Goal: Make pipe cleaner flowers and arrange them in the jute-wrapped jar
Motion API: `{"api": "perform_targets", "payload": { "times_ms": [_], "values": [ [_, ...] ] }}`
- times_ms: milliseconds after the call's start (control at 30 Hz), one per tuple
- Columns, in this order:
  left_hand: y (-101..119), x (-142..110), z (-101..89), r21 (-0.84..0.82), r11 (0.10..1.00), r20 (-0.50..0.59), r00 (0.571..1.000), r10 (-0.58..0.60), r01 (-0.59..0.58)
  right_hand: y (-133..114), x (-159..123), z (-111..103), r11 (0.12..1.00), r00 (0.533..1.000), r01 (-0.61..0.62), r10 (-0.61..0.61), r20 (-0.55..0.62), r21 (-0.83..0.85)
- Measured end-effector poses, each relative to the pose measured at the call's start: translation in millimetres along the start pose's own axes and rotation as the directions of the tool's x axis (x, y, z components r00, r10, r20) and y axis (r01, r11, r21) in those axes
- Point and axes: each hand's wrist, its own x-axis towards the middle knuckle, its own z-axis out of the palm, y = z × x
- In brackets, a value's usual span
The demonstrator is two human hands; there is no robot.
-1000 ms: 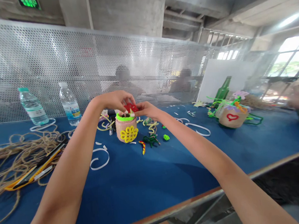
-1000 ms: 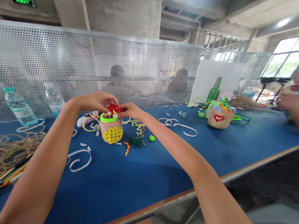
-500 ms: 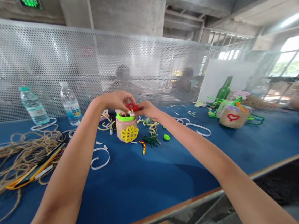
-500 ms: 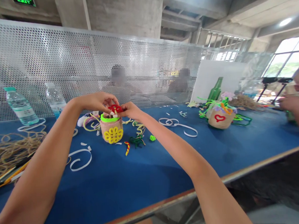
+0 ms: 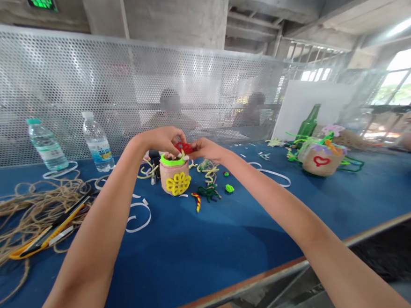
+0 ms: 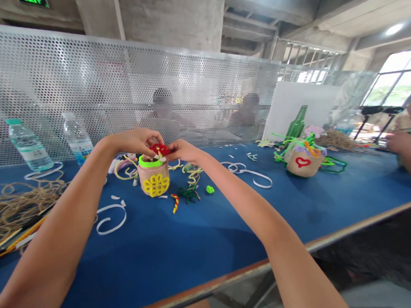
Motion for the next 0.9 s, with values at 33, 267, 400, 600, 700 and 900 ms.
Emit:
{"api": "perform_targets", "payload": {
  "times_ms": [33, 267, 400, 600, 700, 900],
  "values": [
    [0.4, -0.2, 0.1, 0.001, 1.0, -0.003, 1.0, 0.005, -0.005, -2.2, -1.3, -2.8, 1.0, 1.0, -0.007, 0.007, 0.013, -0.019],
    [4.5, -1.9, 0.3, 0.059, 0.998, -0.004, 1.0, -0.001, 0.001, -18.9, -9.0, -13.6, 0.999, 0.995, -0.034, 0.035, -0.089, 0.011],
    [6.4, -0.8, 1.3, 0.056, 0.998, -0.012, 1.0, -0.004, 0.005, -21.2, -8.9, -13.3, 0.998, 0.99, -0.033, 0.04, -0.139, 0.058],
    [1.3, 0.7, 3.0, -0.012, 1.0, 0.016, 1.0, -0.027, 0.027, -12.6, -4.2, -13.4, 0.997, 0.994, -0.047, 0.053, -0.097, 0.062],
    [-1.6, 0.9, 3.7, -0.073, 0.997, 0.025, 0.999, -0.036, 0.038, -7.1, -1.5, -9.7, 0.998, 0.997, -0.045, 0.048, -0.057, 0.047],
    [-0.3, 1.3, 4.6, -0.127, 0.991, 0.03, 0.999, -0.032, 0.036, -4.1, -1.0, -2.3, 1.0, 0.999, -0.025, 0.024, -0.038, -0.01]
  ]
}}
